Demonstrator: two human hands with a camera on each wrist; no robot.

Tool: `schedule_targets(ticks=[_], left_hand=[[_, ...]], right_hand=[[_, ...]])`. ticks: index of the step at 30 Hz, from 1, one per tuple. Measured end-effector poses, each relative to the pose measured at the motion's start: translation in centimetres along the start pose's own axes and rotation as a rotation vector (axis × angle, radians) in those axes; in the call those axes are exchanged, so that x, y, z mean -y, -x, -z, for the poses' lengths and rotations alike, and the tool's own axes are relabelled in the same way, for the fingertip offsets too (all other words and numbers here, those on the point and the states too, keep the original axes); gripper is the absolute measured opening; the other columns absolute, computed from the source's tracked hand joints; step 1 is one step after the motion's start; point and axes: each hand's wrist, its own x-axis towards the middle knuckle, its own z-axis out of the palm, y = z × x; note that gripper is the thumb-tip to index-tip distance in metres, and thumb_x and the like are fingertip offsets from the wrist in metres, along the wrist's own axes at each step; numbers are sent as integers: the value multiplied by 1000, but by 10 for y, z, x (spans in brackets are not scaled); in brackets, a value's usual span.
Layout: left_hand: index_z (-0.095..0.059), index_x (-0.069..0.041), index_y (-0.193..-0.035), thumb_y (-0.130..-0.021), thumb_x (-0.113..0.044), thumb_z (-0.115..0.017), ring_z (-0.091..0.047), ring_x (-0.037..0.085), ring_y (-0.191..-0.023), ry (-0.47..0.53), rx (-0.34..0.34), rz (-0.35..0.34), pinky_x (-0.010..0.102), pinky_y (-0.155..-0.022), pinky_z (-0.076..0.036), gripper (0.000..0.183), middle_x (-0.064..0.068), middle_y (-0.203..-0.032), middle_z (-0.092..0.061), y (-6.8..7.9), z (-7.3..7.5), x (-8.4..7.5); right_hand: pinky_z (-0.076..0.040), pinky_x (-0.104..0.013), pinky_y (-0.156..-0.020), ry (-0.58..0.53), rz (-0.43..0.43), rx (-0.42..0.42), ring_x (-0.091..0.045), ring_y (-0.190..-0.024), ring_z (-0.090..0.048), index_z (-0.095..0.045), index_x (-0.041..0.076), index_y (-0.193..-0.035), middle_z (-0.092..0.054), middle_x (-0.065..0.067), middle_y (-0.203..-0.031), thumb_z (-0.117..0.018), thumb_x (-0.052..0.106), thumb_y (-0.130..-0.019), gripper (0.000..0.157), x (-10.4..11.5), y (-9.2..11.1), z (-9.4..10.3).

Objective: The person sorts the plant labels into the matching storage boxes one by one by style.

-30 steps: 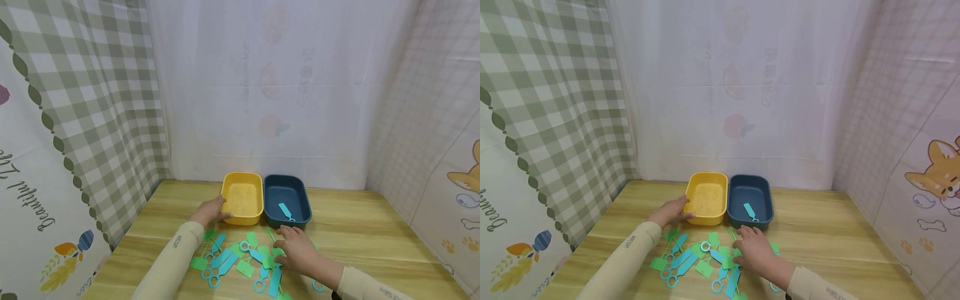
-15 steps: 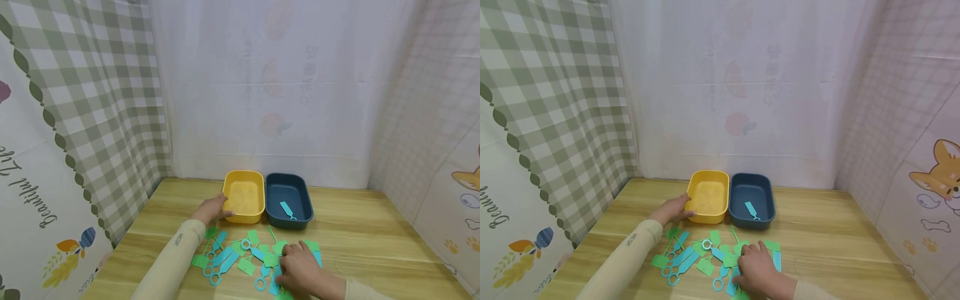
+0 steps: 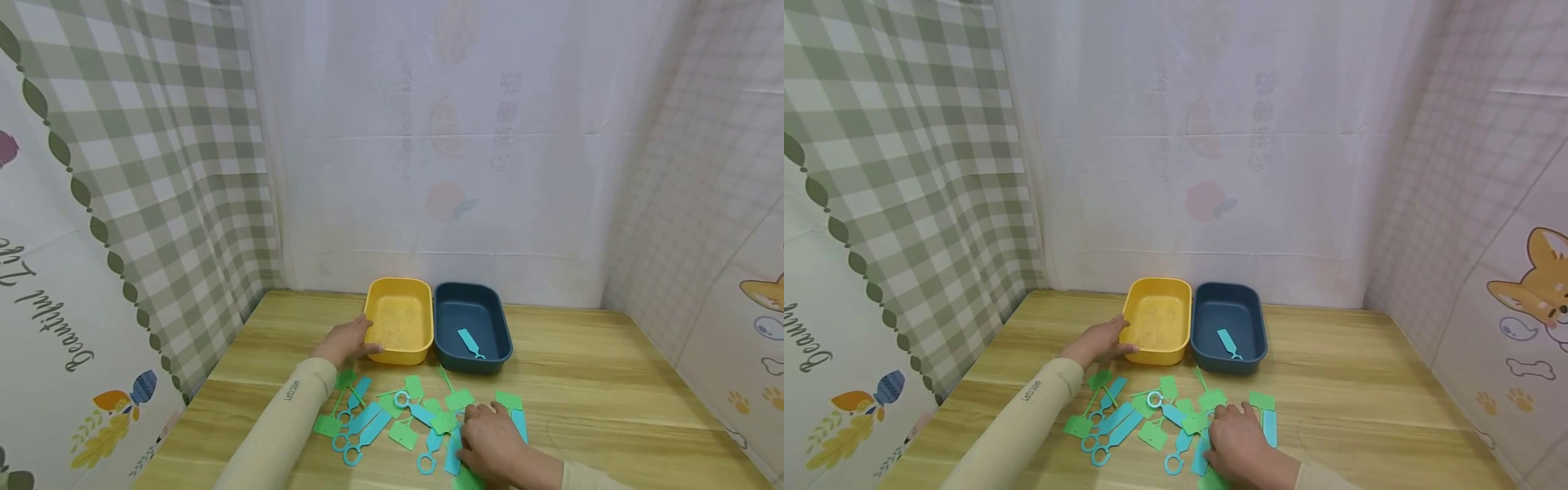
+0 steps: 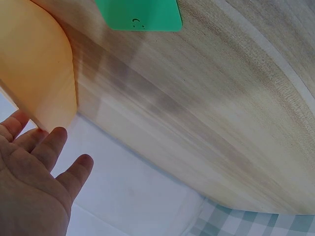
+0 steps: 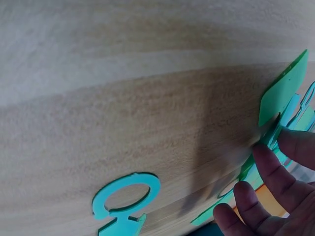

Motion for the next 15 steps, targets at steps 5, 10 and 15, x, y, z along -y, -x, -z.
schedule_targets(ticks=[5,10,15], left_hand=[[-42,-4,-148,-94,-51,-62,-41,35,-138,-3,0,4,44,-111,-35,75,17,-158,-28,0,0,0],[-42,-4,-148,-94,-50,-62,-40,35,-138,7,0,12,44,-111,-34,74,17,-158,-28,0,1,-1],[-42,-4,-149,-94,-50,-63,-40,35,-138,9,5,18,44,-111,-34,74,17,-158,-28,0,1,-1]], right_hand=[[-42,-66,-87,19,-35,-40,-25,-78,-55,-61,18,-58,-52,1,-80,-78,23,-78,27,0,-1,-1],[-41,-67,-88,37,-62,-90,-27,-80,-56,-64,14,-59,-54,-1,-82,-75,16,-78,22,1,-1,2],[-43,-65,-86,54,-76,-142,-26,-79,-56,-66,15,-60,-53,0,-80,-75,15,-76,19,1,-4,7]])
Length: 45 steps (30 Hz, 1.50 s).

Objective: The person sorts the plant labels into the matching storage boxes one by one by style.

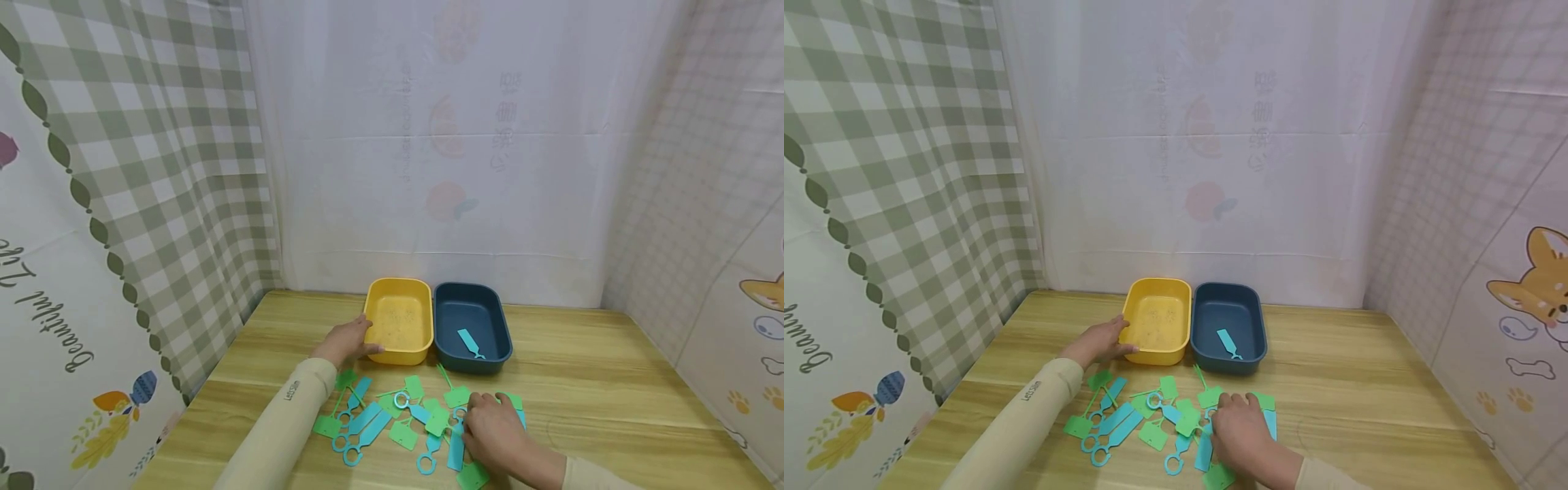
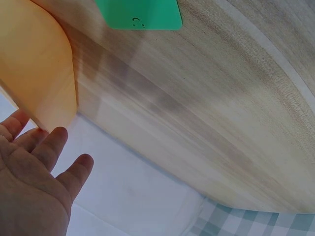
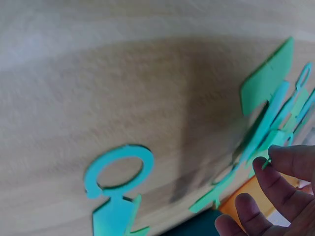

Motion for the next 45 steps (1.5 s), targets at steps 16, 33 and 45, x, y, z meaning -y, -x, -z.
schedule_targets(ticks=[16,33,45], left_hand=[[-42,-5,-148,-94,-51,-63,-40,35,-138,-1,-5,-4,45,-111,-34,74,17,-158,-29,1,0,0],[-44,-4,-146,-94,-49,-63,-40,36,-138,-4,-6,-8,46,-111,-34,71,18,-157,-31,-1,0,1],[-48,-1,-143,-93,-47,-66,-42,35,-137,45,-39,-50,47,-109,-36,70,19,-155,-35,-3,-4,6]], right_hand=[[-44,-62,-85,11,-25,-80,-22,-82,-57,-67,21,-62,-52,6,-79,-76,16,-79,20,-3,-10,9],[-47,-55,-82,21,-17,-288,-20,-79,-58,-69,20,-61,-57,4,-80,-79,11,-76,21,-7,-30,19],[-48,-54,-79,57,-34,-324,-20,-74,-58,-71,19,-62,-60,2,-79,-76,12,-81,20,-7,-49,25]])
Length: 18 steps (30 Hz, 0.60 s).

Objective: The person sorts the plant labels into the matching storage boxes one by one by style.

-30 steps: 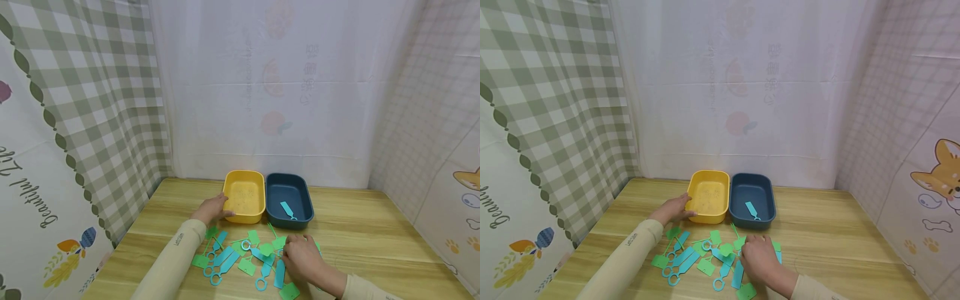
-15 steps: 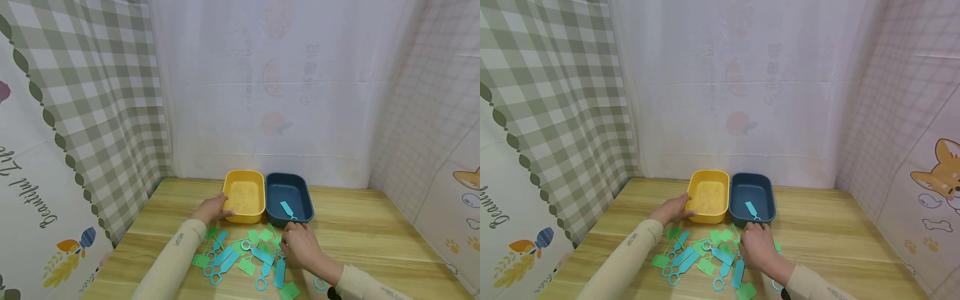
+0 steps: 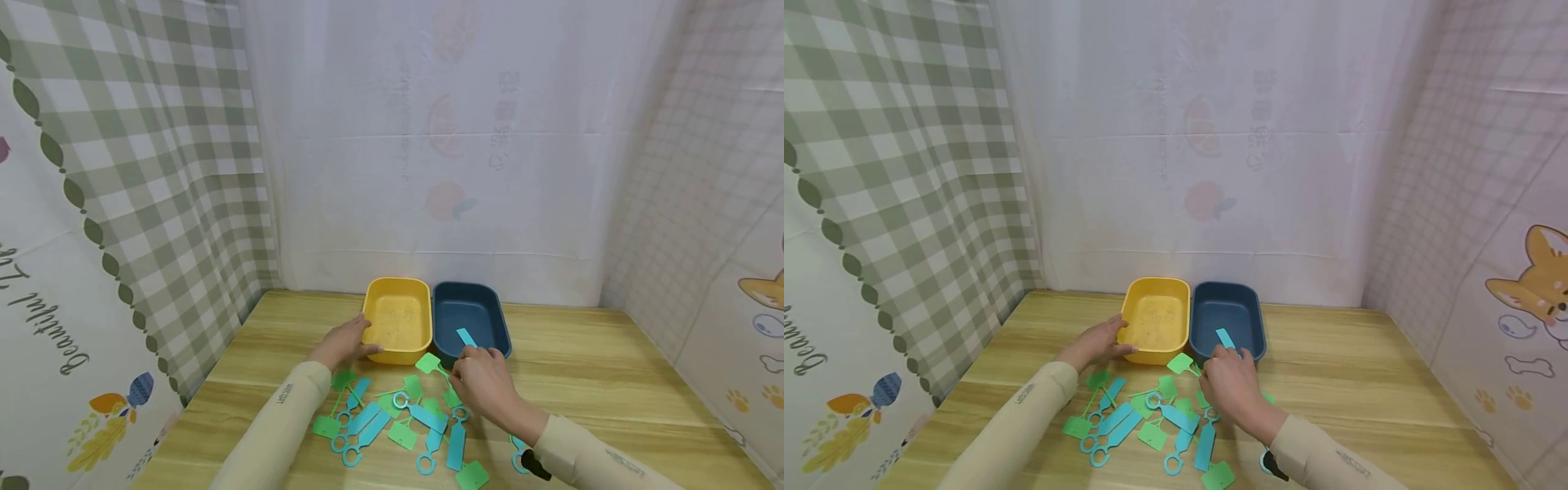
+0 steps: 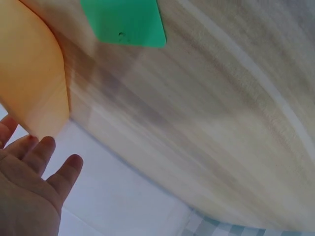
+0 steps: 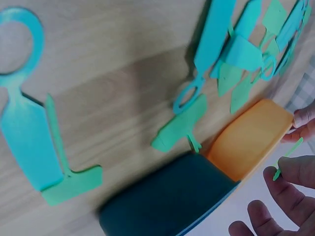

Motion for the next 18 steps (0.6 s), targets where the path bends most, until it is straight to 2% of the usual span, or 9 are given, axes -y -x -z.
schedule_targets(ticks=[6,10,13,18], left_hand=[[-54,0,-133,-90,-47,-70,-56,31,-116,19,-46,-36,44,-96,-47,65,14,-135,-50,2,-1,2],[-57,0,-126,-90,-47,-70,-59,27,-105,22,-68,-36,43,-91,-49,61,15,-129,-56,2,0,5],[-60,1,-119,-90,-44,-72,-59,24,-94,12,-99,-59,42,-86,-50,55,13,-116,-62,2,1,10],[-64,-5,-105,-90,-43,-72,-60,21,-87,-43,-126,-100,40,-83,-50,42,5,-105,-65,3,4,18]], right_hand=[[-48,-56,-81,-16,-13,-37,-25,-74,-60,-68,18,-59,-64,-3,-84,-71,8,-81,24,3,-14,3],[-46,-57,-84,-26,-42,-17,-26,-78,-60,-69,17,-60,-65,-5,-87,-68,9,-83,25,4,-24,3],[-45,-60,-88,-27,-68,-3,-29,-81,-61,-71,16,-62,-66,-6,-89,-68,9,-85,24,4,-31,3],[-43,-62,-90,-5,-106,32,-30,-83,-61,-76,14,-70,-65,-7,-90,-70,13,-86,17,2,-40,3]])
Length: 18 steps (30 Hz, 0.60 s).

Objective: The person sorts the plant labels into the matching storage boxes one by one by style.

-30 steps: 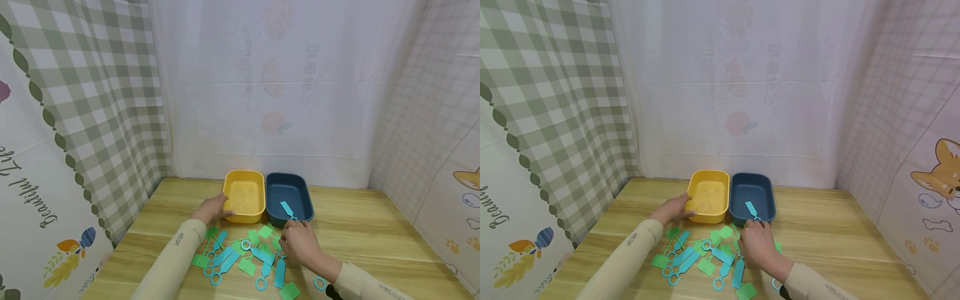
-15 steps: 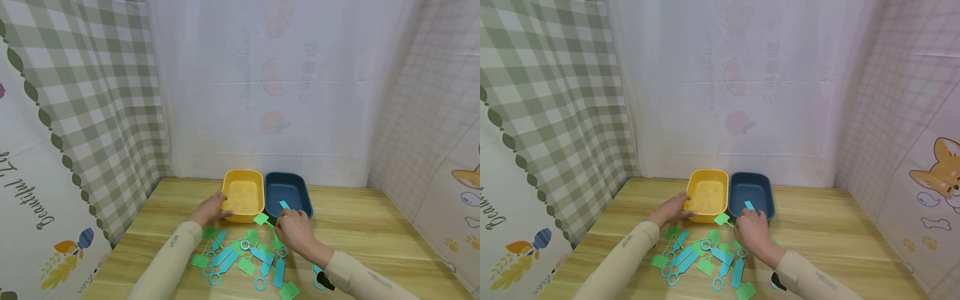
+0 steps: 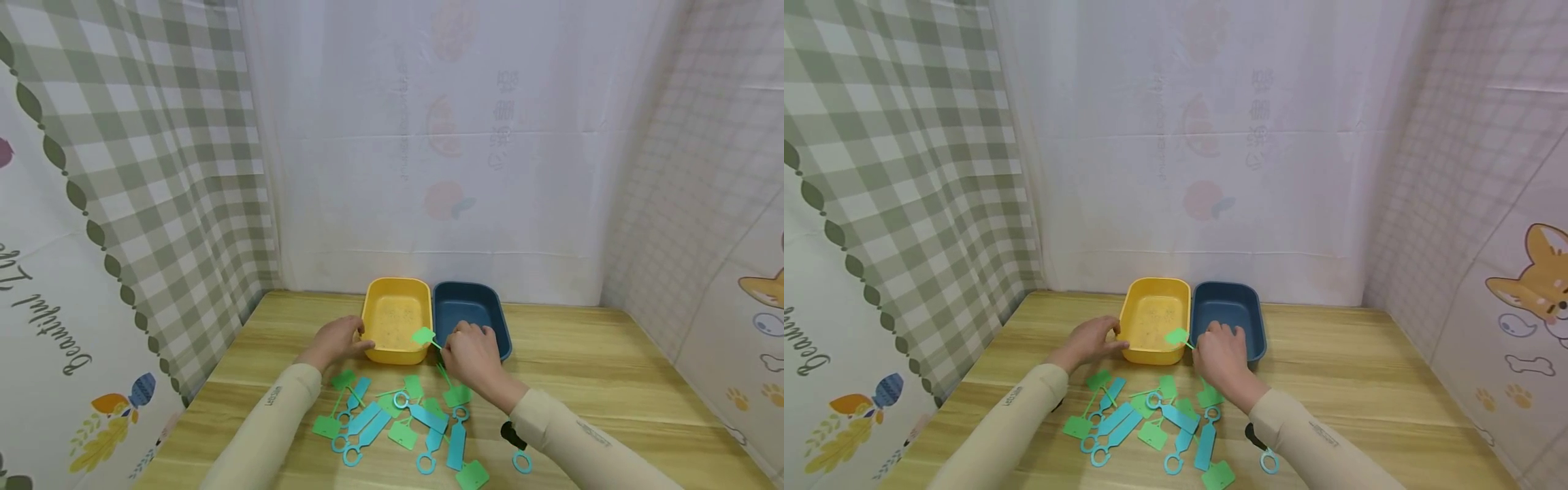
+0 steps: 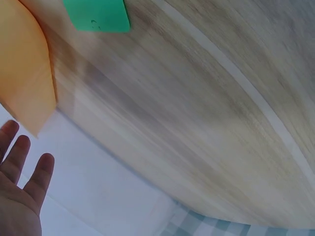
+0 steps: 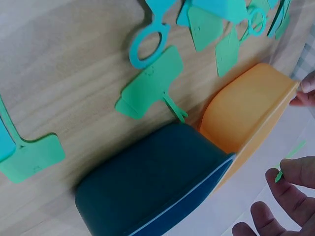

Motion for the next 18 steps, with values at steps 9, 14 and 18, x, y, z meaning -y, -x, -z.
schedule_targets(ticks=[9,14,18], left_hand=[[-66,-9,-100,-87,-43,-75,-62,20,-86,-36,3,-17,39,-81,-51,38,2,-100,-66,-1,3,0],[-66,-8,-101,-86,-44,-76,-62,20,-87,-64,29,7,39,-81,-51,40,3,-100,-66,-3,5,-5],[-66,-8,-102,-86,-45,-75,-63,21,-87,-77,54,35,39,-81,-52,41,4,-98,-67,-4,7,-8]], right_hand=[[-42,-60,-85,10,-131,96,-30,-76,-55,-72,14,-67,-55,-6,-79,-65,16,-89,24,-8,-21,-8],[-42,-56,-80,-14,-200,159,-29,-76,-53,-64,16,-61,-53,-6,-80,-60,17,-90,30,-8,-32,-13],[-42,-53,-78,-13,-226,181,-30,-76,-52,-60,16,-58,-52,-8,-80,-59,18,-91,32,-3,-39,-19]])
